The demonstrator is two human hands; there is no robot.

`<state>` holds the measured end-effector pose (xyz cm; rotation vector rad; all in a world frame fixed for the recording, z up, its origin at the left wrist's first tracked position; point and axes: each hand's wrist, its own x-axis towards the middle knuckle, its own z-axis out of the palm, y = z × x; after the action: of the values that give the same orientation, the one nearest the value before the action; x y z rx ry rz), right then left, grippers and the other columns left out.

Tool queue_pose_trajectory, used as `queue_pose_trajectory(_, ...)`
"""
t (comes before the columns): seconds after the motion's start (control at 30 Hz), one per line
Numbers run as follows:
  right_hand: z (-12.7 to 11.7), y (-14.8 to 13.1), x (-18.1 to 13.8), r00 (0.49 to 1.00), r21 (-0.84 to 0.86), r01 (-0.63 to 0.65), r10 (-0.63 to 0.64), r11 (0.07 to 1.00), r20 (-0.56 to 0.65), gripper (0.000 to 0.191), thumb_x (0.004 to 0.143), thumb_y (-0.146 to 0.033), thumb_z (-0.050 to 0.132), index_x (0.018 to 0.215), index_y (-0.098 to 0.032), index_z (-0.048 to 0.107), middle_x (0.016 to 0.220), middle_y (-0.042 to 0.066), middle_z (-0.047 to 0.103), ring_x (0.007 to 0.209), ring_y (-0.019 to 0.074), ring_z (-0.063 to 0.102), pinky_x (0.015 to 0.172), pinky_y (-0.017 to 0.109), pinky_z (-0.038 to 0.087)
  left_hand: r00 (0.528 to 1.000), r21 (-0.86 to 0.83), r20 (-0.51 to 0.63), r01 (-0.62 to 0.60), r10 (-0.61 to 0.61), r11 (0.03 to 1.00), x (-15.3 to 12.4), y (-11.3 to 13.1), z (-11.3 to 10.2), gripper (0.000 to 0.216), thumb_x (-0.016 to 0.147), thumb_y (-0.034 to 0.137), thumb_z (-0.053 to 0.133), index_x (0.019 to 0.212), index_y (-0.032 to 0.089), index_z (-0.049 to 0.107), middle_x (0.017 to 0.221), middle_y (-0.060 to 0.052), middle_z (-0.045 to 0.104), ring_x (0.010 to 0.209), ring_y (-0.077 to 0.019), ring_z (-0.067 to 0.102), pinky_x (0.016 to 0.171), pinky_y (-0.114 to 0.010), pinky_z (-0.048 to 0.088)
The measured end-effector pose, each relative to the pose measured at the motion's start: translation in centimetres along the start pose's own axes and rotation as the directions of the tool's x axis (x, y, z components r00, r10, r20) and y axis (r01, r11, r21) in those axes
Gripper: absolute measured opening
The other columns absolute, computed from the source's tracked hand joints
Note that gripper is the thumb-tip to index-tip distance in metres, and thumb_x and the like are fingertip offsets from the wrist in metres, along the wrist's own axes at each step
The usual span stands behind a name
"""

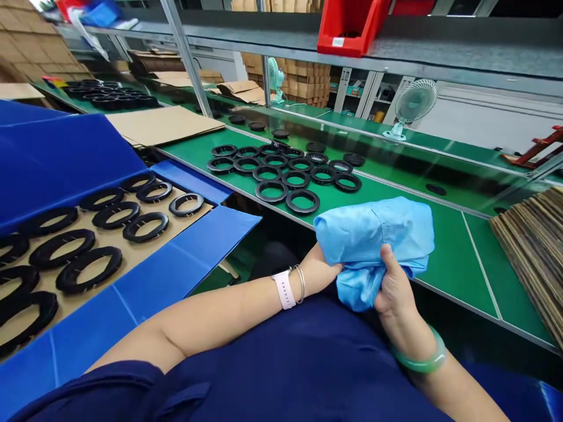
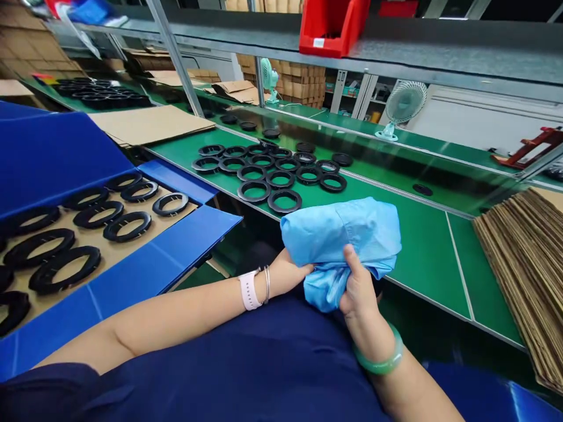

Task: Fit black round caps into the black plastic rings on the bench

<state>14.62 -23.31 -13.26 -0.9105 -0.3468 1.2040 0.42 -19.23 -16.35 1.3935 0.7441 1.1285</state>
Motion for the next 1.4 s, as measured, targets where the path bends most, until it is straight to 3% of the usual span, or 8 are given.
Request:
queue_pose_trajectory(0.23, 1.8, -0.3, 3.5, 0.992, -0.137, 0.040, -0.056, 0.990, -0.110, 0.061, 0.063, -0.022, 0.089, 0.119, -0.015, 0.068, 0.116, 0.010, 0.071, 0.116, 0.0332, 0.063, 0.104, 0.046, 0.055, 0.960, -0.123, 0.279, 0.034, 0.002, 0.992, 0.8, 2.4, -1.0, 0.072, 0.066, 0.017, 0.082, 0.133, 0.017, 0.057, 0.134, -0.014, 0.060, 0.126, -0.0329, 0.055, 0.114, -0.050, 0.041)
queue_pose_trajectory(0.37, -0.8, -3.6, 5.0, 0.984, -0.225, 0.145, -0.165, 0.964, -0.074, 0.080, 0.061, -0.029, 0.092, 0.133, -0.019, 0.060, 0.123, 0.010, 0.068, 0.119, 0.0334, 0.062, 0.107, 0.048, 0.051, 0.790, -0.274, 0.571, 0.438, -0.221, 0.856, 3.3, 3.7, -3.5, 0.096, 0.069, 0.052, 0.085, 0.147, 0.022, 0.039, 0.147, -0.018, 0.047, 0.131, -0.0379, 0.050, 0.103, -0.055, 0.046)
queue_pose_trajectory(0.47, -1.7, -5.3, 5.1, 0.982, -0.333, 0.162, -0.186, 0.929, -0.039, 0.089, 0.055, -0.032, 0.096, 0.135, -0.017, 0.058, 0.122, 0.012, 0.068, 0.117, 0.0365, 0.062, 0.109, 0.053, 0.047, 0.730, -0.354, 0.586, 0.620, -0.351, 0.700, 6.3, 4.5, -5.3, 0.099, 0.077, 0.080, 0.062, 0.150, 0.018, 0.036, 0.146, -0.018, 0.048, 0.134, -0.0362, 0.046, 0.111, -0.052, 0.038)
queue_pose_trajectory(0.63, -0.1, -3.4, 5.6, 0.969, -0.543, 0.232, -0.145, 0.807, 0.199, 0.081, 0.058, -0.033, 0.091, 0.132, -0.017, 0.061, 0.121, 0.015, 0.067, 0.119, 0.0378, 0.060, 0.113, 0.054, 0.039, 0.710, -0.302, 0.626, 0.603, -0.323, 0.739, 8.7, 5.5, -5.6, 0.078, 0.074, 0.041, 0.085, 0.139, 0.013, 0.052, 0.130, -0.018, 0.062, 0.123, -0.0355, 0.057, 0.107, -0.046, 0.044)
queue_pose_trajectory(0.9, 4.2, 0.0, 8.4, 0.972, -0.458, 0.038, 0.074, 0.888, 0.225, 0.070, 0.058, -0.031, 0.077, 0.124, -0.011, 0.064, 0.114, 0.015, 0.069, 0.115, 0.0399, 0.059, 0.107, 0.053, 0.042, 0.806, -0.519, 0.406, 0.592, -0.431, 0.616, 8.6, 4.1, -8.4, 0.062, 0.064, 0.016, 0.080, 0.123, 0.010, 0.062, 0.112, -0.016, 0.070, 0.114, -0.0361, 0.063, 0.103, -0.048, 0.048)
queue_pose_trajectory(1.0, 6.4, 2.1, 8.5, 0.886, -0.417, -0.024, 0.213, 0.909, 0.412, 0.093, 0.057, -0.045, 0.081, 0.141, -0.014, 0.056, 0.125, 0.014, 0.065, 0.130, 0.0420, 0.049, 0.113, 0.056, 0.035, 0.816, -0.589, 0.383, 0.577, -0.434, 0.565, 8.8, 4.1, -10.0, 0.064, 0.059, 0.015, 0.081, 0.120, 0.010, 0.062, 0.109, -0.016, 0.071, 0.112, -0.0382, 0.064, 0.101, -0.049, 0.049)
queue_pose_trajectory(1.13, 8.0, 6.2, 8.9, 0.720, -0.504, -0.167, 0.454, 0.848, 0.525, 0.109, 0.036, -0.060, 0.078, 0.141, -0.052, 0.049, 0.128, -0.007, 0.064, 0.138, 0.0425, 0.039, 0.093, 0.064, 0.050, 0.849, -0.580, 0.310, 0.525, -0.427, 0.623, 8.5, 4.8, -12.5, 0.071, 0.055, 0.007, 0.078, 0.123, 0.014, 0.061, 0.110, -0.013, 0.071, 0.110, -0.0366, 0.064, 0.100, -0.049, 0.049)
queue_pose_trajectory(1.4, 14.1, 5.0, 13.4, 0.826, -0.495, -0.032, 0.301, 0.869, 0.476, 0.095, 0.048, -0.052, 0.091, 0.136, -0.042, 0.059, 0.119, 0.002, 0.069, 0.130, 0.0394, 0.050, 0.115, 0.055, 0.038, 0.891, -0.692, 0.155, 0.407, -0.427, 0.597, 9.6, 7.7, -17.1, 0.090, 0.072, 0.033, 0.078, 0.149, 0.024, 0.034, 0.131, -0.010, 0.062, 0.123, -0.0329, 0.057, 0.103, -0.043, 0.048)
